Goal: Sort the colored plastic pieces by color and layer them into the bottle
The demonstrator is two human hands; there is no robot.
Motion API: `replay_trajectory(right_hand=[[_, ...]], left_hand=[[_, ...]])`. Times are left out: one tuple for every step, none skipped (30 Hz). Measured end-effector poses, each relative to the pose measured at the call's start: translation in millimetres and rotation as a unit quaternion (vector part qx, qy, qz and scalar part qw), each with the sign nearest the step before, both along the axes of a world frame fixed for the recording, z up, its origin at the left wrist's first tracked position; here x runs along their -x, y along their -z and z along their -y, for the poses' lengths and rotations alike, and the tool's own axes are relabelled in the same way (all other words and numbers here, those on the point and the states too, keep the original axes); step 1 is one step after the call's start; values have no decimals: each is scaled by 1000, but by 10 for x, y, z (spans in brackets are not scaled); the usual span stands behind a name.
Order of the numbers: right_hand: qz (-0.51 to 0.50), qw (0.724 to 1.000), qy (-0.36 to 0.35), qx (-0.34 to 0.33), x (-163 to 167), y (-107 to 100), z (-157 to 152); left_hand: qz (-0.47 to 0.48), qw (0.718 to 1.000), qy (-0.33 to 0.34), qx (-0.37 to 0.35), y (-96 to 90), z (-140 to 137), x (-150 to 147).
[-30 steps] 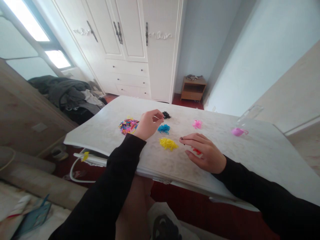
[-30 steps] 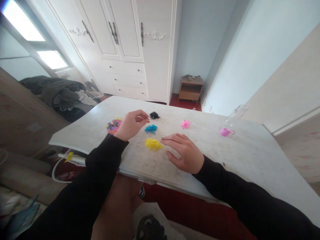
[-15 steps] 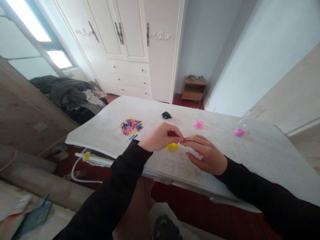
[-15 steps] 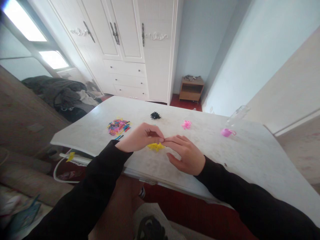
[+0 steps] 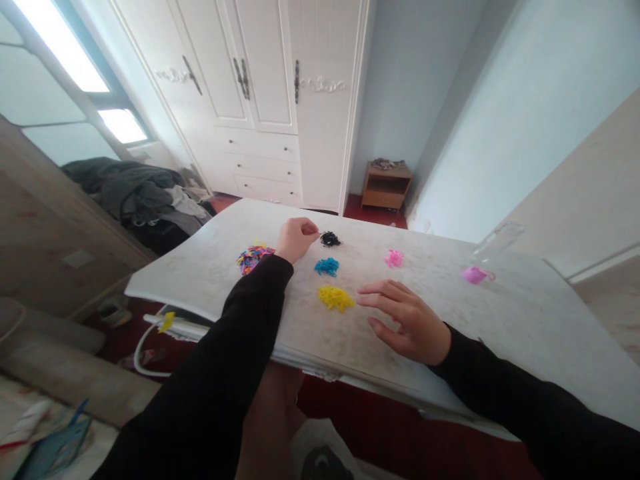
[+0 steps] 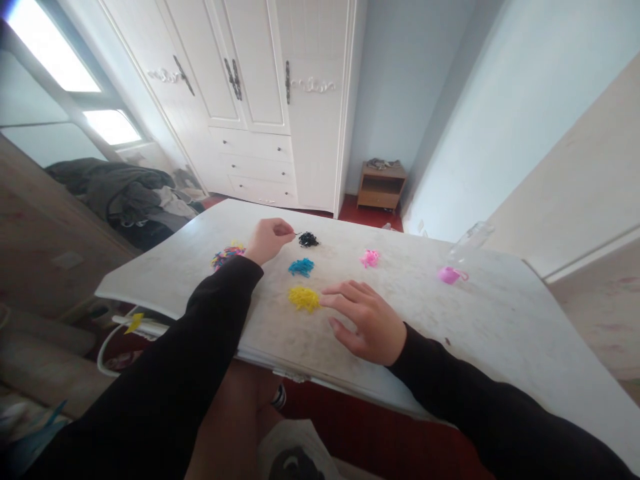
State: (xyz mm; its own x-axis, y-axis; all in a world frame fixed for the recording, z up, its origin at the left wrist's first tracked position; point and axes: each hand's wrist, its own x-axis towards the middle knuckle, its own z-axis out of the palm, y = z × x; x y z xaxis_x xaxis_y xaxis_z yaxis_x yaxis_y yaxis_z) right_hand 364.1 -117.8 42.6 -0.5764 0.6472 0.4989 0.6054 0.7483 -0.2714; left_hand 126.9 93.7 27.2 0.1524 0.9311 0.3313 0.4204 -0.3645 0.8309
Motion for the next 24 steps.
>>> replay_trajectory(right_hand=[[2, 1000, -1, 1, -2, 3, 3], [3, 1000, -2, 3, -4, 5, 6], [4, 1000, -3, 4, -5, 7, 8], [5, 1000, -4, 5, -5, 9, 9], [6, 1000, -6, 7, -6, 10, 10], [8, 1000, -8, 9, -6, 10, 10], [9, 1000, -9, 11, -6, 10, 10], [10, 1000, -11, 12, -6, 10, 9], [12, 1000, -12, 13, -6, 9, 7], [12, 1000, -12, 14, -6, 7, 6], [13, 1000, -13, 13, -6, 5, 5], [14, 1000, -12, 12, -5, 4, 4], [16, 1000, -12, 11, -5, 2, 4], [18, 1000, -11, 10, -4, 2, 4], [20, 1000, -11, 9, -3, 1, 5], [22, 1000, -12, 7, -1, 0, 6], [23, 1000, -13, 6, 0, 0, 7], [23, 1000, -14, 5, 1, -2, 8], [23, 1000, -15, 6, 2, -3, 9], [23, 1000, -17, 6, 3, -4, 10], [24, 1000, -17, 7, 4, -5, 11], [24, 1000, -18, 7, 5, -6, 12], [26, 999, -19, 8, 5, -7, 13], [27, 999, -20, 9, 6, -7, 15]], left_hand=[[-3, 1000, 1, 0, 35, -33, -19], [-6, 1000, 5, 1, 67, -53, -36], [-10, 1000, 11, 2, 96, -63, -51], [-15, 1000, 17, 3, 119, -65, -61], [-19, 1000, 21, 2, 139, -61, -68], [-25, 999, 25, 1, 154, -54, -70], [-31, 999, 28, 0, 165, -44, -69], [-37, 999, 29, -2, 173, -34, -65], [-43, 999, 28, -4, 177, -24, -58], [-48, 998, 26, -5, 178, -15, -49], [-53, 998, 23, -7, 178, -7, -39], [-57, 998, 20, -8, 176, 0, -26], [-61, 998, 17, -9, 173, 6, -14], [-63, 998, 15, -10, 171, 12, -1], [-66, 998, 15, -10, 169, 19, 10], [-68, 997, 18, -9, 168, 27, 20], [-70, 997, 23, -9, 168, 35, 27], [-72, 997, 29, -7, 169, 44, 32], [-75, 996, 38, -6, 171, 53, 33], [-77, 996, 46, -5, 174, 60, 32], [-79, 995, 54, -3, 178, 65, 27], [-79, 995, 60, -3, 184, 67, 20], [-79, 995, 62, -2, 191, 66, 9], [-78, 995, 61, -3, 199, 61, -3]])
